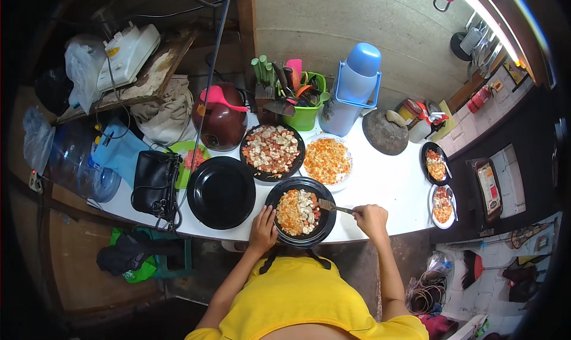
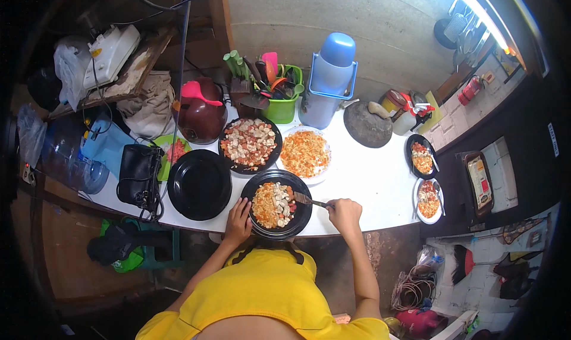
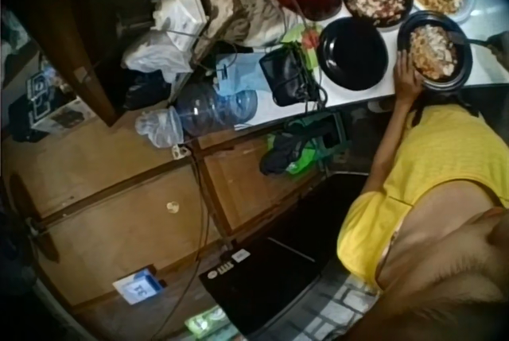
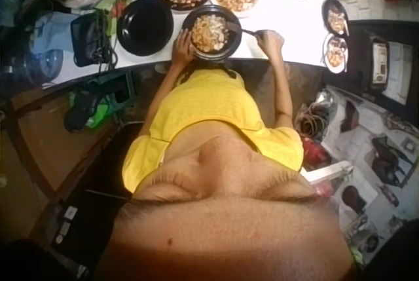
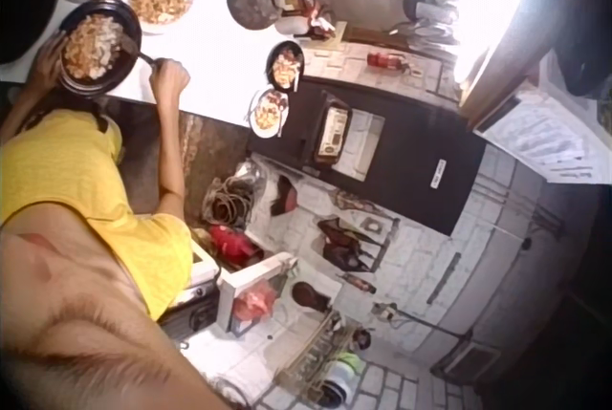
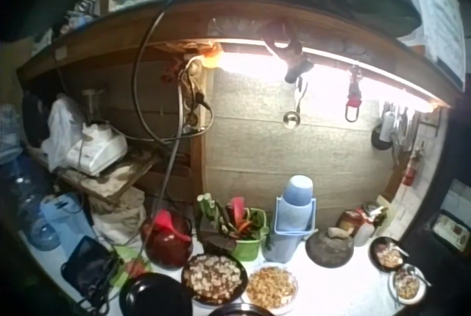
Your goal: The person uses a spoon to scoop shredded cheese and diced vegetables from separate bowls and places them onto a flat food base in a black bowl. The person repeatedly adds toppings to the food item, layering the ingredients.
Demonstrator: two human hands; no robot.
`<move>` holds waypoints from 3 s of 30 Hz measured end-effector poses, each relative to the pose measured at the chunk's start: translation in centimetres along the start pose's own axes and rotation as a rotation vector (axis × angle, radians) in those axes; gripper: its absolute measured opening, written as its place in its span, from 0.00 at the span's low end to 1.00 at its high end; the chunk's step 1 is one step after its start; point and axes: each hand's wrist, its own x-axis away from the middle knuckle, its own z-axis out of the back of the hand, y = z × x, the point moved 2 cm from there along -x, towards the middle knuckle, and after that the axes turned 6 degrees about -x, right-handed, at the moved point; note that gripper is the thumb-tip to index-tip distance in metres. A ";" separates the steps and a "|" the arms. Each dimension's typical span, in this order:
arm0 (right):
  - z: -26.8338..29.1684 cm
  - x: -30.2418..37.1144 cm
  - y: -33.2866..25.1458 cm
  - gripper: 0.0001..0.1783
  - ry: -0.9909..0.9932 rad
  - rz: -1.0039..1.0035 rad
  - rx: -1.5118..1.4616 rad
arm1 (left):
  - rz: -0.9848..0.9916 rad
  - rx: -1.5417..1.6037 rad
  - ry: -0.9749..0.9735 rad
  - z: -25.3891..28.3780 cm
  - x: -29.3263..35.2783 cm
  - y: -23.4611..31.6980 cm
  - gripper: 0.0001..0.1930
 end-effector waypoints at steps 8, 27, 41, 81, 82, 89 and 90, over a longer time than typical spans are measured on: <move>1.3 -0.7 0.1 0.06 -0.039 0.007 -0.009 | 0.017 0.004 0.005 0.2 -0.1 0.2 0.26; 4.2 -3.6 -2.1 0.09 -0.035 0.117 0.084 | 0.037 0.029 0.025 0.0 0.0 0.3 0.26; -1.4 -9.4 -10.9 0.09 0.364 0.462 0.187 | 0.038 0.011 0.003 0.0 0.1 0.2 0.26; -6.5 -15.4 -7.2 0.15 0.008 0.090 -0.319 | 0.013 -0.006 0.058 -0.1 0.3 0.0 0.24; -6.0 -15.3 -7.1 0.15 -0.012 0.065 -0.307 | 0.016 0.006 0.061 -0.1 0.3 0.2 0.25; -6.0 -15.7 -6.3 0.16 0.009 0.068 -0.349 | 0.023 0.045 0.048 0.2 0.1 0.2 0.26; -5.8 -15.7 -6.4 0.16 0.010 0.064 -0.353 | 0.019 0.039 0.044 0.2 0.1 0.3 0.25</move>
